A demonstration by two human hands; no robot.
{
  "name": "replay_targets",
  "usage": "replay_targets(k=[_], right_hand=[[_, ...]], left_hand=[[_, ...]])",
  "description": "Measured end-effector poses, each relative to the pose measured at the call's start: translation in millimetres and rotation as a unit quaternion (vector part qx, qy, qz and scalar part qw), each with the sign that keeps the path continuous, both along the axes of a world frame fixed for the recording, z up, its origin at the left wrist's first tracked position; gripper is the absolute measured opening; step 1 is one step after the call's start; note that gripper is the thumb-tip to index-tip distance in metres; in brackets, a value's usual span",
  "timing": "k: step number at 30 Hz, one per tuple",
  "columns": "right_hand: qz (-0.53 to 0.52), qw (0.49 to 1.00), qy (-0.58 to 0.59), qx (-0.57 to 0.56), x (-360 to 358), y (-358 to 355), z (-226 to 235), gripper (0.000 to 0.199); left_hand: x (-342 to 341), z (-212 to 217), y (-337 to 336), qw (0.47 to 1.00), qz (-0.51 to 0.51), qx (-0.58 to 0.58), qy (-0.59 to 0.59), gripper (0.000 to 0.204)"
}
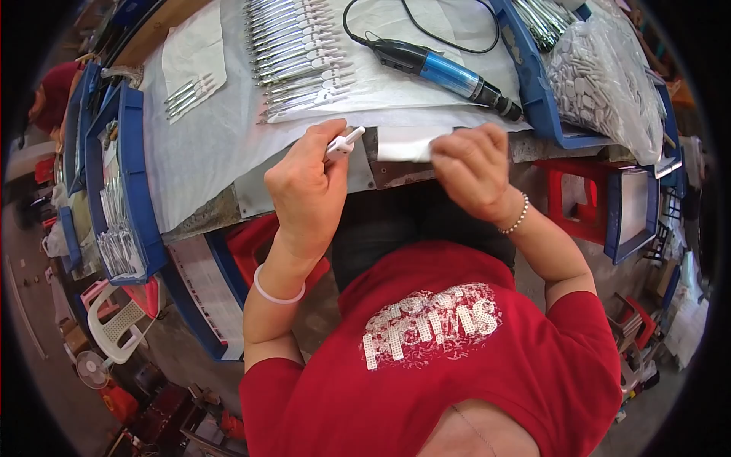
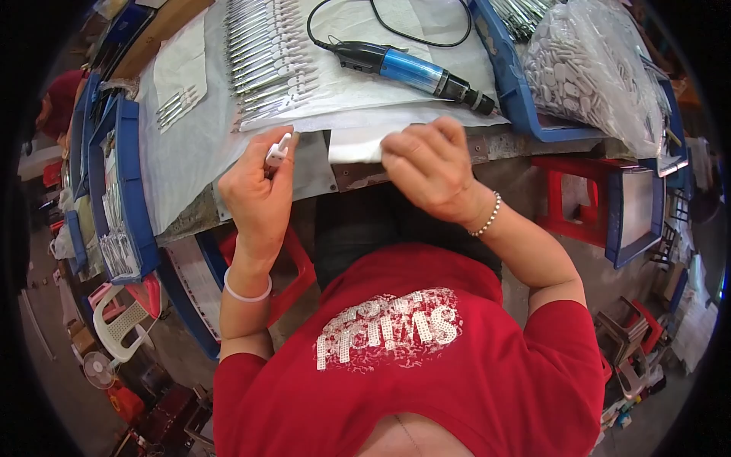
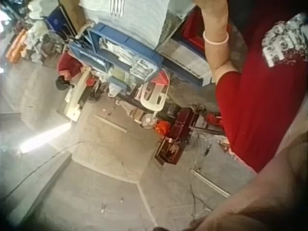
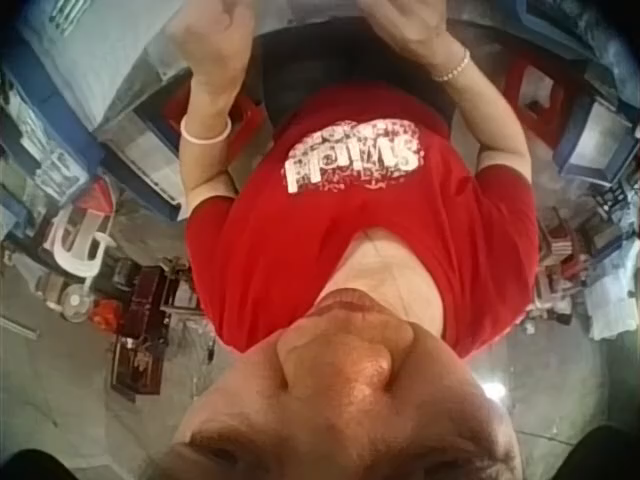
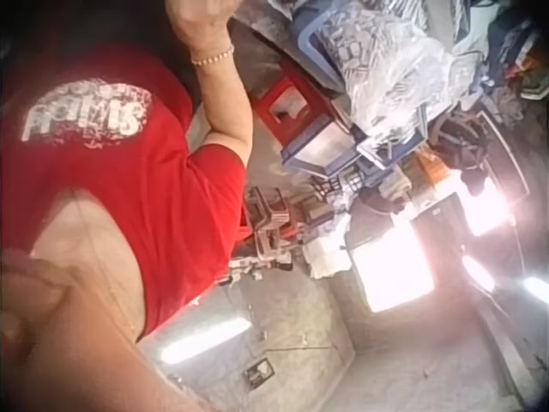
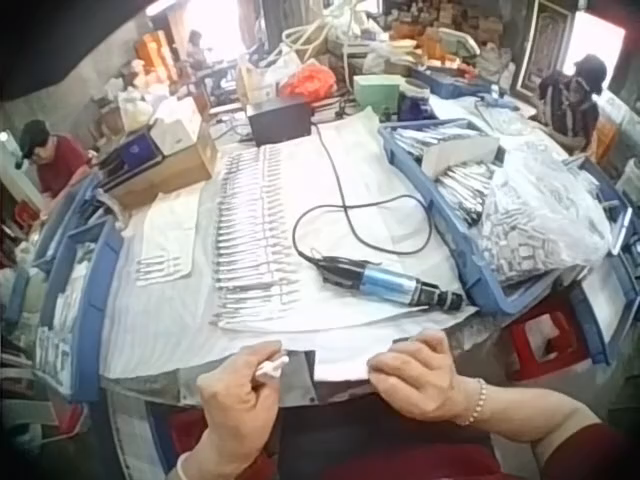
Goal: Assembling small metal compass components at a manufacturing workbench.
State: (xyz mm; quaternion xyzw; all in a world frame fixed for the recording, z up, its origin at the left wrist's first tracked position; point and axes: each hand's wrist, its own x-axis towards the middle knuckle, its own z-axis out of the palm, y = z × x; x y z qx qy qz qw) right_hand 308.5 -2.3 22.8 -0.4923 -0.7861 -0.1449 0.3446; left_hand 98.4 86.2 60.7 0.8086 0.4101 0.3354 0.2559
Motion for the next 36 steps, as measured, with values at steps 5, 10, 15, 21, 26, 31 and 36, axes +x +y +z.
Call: replay_targets(k=[5, 10, 15, 21, 26, 31, 36], right_hand=[[-0.001, 0.995, -0.020, -0.094, -16, -15, -17, 0.013], [0.001, 0.989, -0.030, -0.143, -13, -17, -14, 0.018], [0.023, 0.985, -0.021, -0.170, -4, -27, -7, 0.031], [0.014, 0.993, 0.008, -0.117, 14, -26, 3, 0.030], [-0.050, 0.976, -0.014, -0.211, 16, -6, 2, 0.031], [-0.030, 0.965, -0.022, -0.261, 28, -4, -2, 0.032], [0.012, 0.976, 0.014, -0.216, 21, -14, -2, 0.027]], left_hand=[[-4, -7, -5, 1.000, -0.015, 0.009, -0.001, 0.020], [-15, -16, -16, 0.995, -0.076, -0.046, 0.055, 0.023], [-17, -26, -41, 0.972, -0.150, -0.173, 0.055, 0.030], [-18, -36, -52, 0.964, -0.157, -0.202, 0.076, 0.028], [-9, -29, -54, 0.982, -0.130, -0.138, -0.022, 0.030], [-2, -41, -54, 0.980, -0.130, -0.142, 0.046, 0.034], [4, -41, -59, 0.976, -0.147, -0.152, 0.046, 0.033]])
